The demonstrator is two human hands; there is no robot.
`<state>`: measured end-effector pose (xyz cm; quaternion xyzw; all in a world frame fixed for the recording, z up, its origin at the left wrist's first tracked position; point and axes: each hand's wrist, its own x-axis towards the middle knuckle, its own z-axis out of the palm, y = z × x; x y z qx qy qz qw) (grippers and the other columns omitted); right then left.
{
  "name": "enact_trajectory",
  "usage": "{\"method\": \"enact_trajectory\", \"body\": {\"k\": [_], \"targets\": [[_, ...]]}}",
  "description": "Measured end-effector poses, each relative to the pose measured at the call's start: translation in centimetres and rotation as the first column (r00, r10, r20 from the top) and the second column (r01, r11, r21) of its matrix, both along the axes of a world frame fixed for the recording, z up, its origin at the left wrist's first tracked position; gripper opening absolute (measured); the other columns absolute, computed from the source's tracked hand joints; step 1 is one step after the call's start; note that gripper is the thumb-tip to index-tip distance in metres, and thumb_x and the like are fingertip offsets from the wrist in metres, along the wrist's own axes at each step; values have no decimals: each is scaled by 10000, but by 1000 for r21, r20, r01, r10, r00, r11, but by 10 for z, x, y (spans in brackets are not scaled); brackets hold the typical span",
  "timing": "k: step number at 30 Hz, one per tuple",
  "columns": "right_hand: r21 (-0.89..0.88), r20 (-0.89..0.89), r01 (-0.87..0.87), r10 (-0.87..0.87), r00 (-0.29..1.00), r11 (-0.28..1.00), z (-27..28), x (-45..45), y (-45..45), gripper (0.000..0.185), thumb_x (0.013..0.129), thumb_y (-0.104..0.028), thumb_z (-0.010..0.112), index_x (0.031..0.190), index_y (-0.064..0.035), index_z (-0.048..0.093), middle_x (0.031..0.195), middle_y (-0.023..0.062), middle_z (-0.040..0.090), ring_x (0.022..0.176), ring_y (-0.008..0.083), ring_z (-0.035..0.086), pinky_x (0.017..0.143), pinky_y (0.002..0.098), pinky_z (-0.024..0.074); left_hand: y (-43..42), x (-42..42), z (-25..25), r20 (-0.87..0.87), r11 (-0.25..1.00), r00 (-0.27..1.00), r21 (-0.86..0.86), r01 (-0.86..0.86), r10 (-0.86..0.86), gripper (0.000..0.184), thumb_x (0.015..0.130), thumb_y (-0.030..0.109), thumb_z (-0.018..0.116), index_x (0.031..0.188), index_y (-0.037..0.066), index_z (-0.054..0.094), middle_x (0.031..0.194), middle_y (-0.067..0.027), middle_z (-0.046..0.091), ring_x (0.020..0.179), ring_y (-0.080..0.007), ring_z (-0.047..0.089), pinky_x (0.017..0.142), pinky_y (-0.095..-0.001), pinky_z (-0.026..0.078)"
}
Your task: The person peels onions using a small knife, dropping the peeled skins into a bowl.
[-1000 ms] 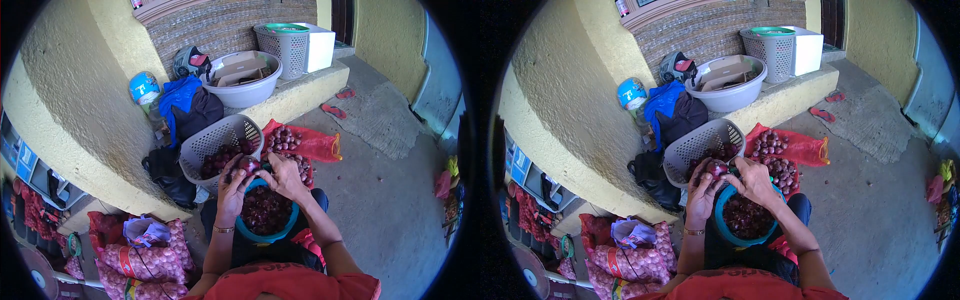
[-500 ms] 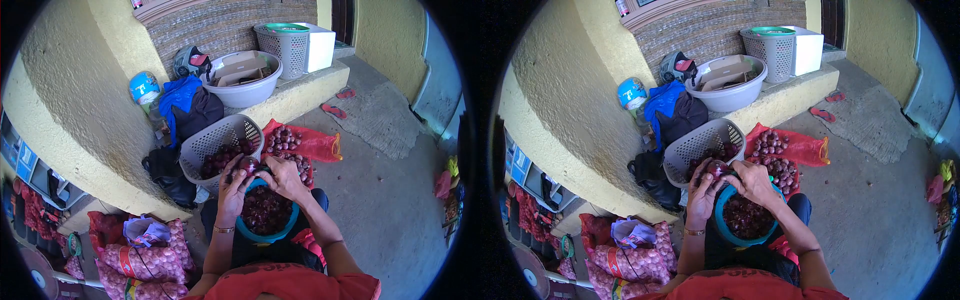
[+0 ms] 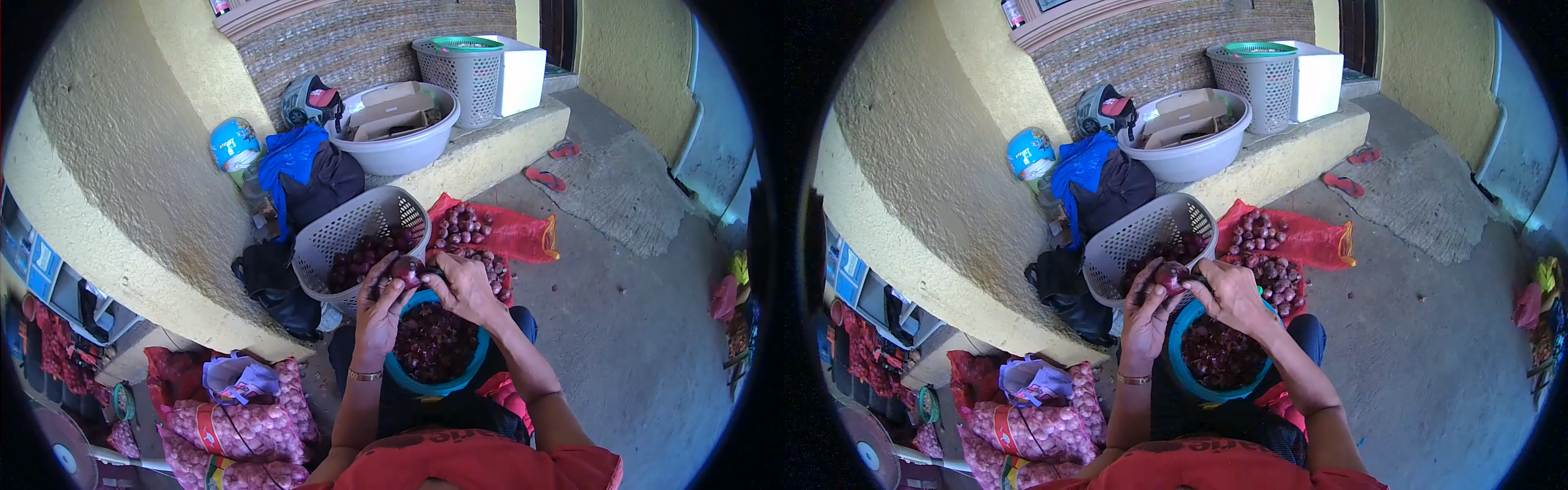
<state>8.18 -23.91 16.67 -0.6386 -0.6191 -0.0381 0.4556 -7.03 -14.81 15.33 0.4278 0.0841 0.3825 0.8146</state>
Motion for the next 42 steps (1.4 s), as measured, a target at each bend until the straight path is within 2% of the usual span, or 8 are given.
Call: {"method": "enact_trajectory", "body": {"k": [5, 8, 12, 15, 17, 22, 36, 42], "targets": [[4, 18, -7, 6, 1000, 1000, 2, 2, -1, 317, 899, -316, 605, 827, -12, 557, 674, 183, 579, 632, 389, 595, 548, 452, 459, 2, -1, 0, -34, 999, 999, 34, 13, -12, 445, 924, 19, 553, 1349, 19, 422, 1258, -155, 547, 1138, -233, 570, 967, -366, 515], [40, 1, -33, 33, 999, 999, 1, 3, 0, 246, 880, -239, 626, 796, -13, 579, 623, 188, 553, 575, 383, 576, 517, 435, 438, 6, -2, -3, -44, 996, 998, 67, 53, -50, 430, 939, 28, 529, 1352, 12, 410, 1271, -163, 536, 1152, -246, 562, 974, -381, 511], [23, -28, -37, 38, 999, 999, 0, 5, 0, 330, 882, -324, 619, 801, -4, 613, 604, 196, 567, 573, 386, 591, 520, 442, 458, 7, -3, 2, 46, 990, 990, -51, 135, -132, 419, 956, 41, 500, 1359, 2, 392, 1285, -170, 524, 1168, -260, 553, 979, -399, 506], [20, -17, -35, 35, 999, 999, -2, 5, 0, 328, 876, -326, 622, 799, -7, 616, 600, 197, 568, 570, 385, 593, 520, 441, 458, 7, -2, 1, 35, 991, 992, -37, 126, -125, 426, 968, 52, 481, 1375, -4, 371, 1293, -171, 518, 1177, -266, 547, 983, -404, 504], [15, -10, -33, 34, 999, 999, -2, 5, -1, 327, 875, -326, 622, 792, -10, 614, 598, 196, 568, 568, 384, 594, 518, 442, 458, 5, 0, 4, 57, 987, 992, -114, 114, -108, 443, 946, 43, 532, 1369, 12, 405, 1259, -127, 541, 1136, -206, 570, 967, -354, 511], [-16, 76, -21, 23, 997, 1000, -3, 1, -2, 321, 867, -327, 627, 778, -19, 606, 600, 184, 579, 570, 372, 600, 512, 441, 457, 9, 1, 0, 33, 991, 995, -95, 99, -97, 467, 935, 43, 552, 1376, 11, 404, 1269, -117, 537, 1145, -200, 565, 964, -342, 512], [-81, 101, -98, 106, 989, 992, -24, -1, -8, 353, 873, -356, 610, 759, -24, 571, 608, 175, 578, 583, 367, 590, 529, 449, 455, 18, 3, -10, 22, 996, 999, -80, 34, -33, 469, 931, 53, 567, 1373, 29, 411, 1290, -99, 516, 1154, -185, 541, 963, -352, 492], [-128, 80, -130, 141, 987, 983, -32, -8, -14, 347, 874, -353, 609, 771, -22, 584, 609, 174, 578, 578, 364, 585, 526, 446, 450, 19, 5, -14, -7, 994, 1000, -108, -26, 25, 476, 915, 44, 592, 1361, 38, 428, 1267, -85, 530, 1114, -165, 555, 925, -315, 503]]}}
